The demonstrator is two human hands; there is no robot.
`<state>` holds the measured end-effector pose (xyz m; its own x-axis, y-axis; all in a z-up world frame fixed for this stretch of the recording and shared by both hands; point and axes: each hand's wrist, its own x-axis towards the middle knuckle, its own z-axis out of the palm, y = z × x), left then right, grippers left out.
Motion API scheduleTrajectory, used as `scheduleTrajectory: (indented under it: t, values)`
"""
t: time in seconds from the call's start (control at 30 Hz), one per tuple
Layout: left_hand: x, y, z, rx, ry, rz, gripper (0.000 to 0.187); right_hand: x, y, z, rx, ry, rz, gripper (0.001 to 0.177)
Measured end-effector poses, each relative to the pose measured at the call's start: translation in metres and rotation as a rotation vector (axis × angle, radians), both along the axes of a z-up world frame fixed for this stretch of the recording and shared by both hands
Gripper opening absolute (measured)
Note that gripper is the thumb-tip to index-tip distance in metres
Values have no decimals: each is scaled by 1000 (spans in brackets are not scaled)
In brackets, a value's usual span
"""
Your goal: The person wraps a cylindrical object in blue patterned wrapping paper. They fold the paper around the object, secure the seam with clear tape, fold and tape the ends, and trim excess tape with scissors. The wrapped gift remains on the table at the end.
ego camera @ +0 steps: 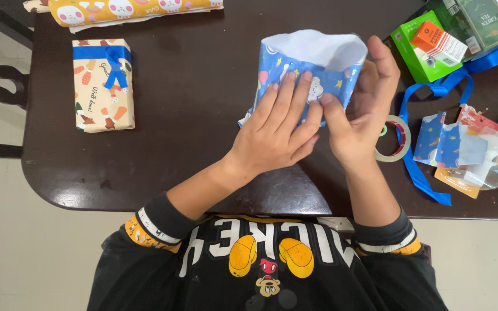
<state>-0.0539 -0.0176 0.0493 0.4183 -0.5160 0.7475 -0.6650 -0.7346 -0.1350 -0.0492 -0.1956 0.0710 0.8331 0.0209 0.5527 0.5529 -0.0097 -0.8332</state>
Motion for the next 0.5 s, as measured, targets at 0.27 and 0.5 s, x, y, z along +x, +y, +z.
scheduleTrajectory:
  t: [0.27, 0.5]
  values:
    - [-7, -3, 16, -37, 101, 92, 55, 1, 9, 4, 4, 84, -122, 63]
    - [-1, -4, 22, -68, 203, 58, 70, 5, 0, -2, -66, 51, -114, 53]
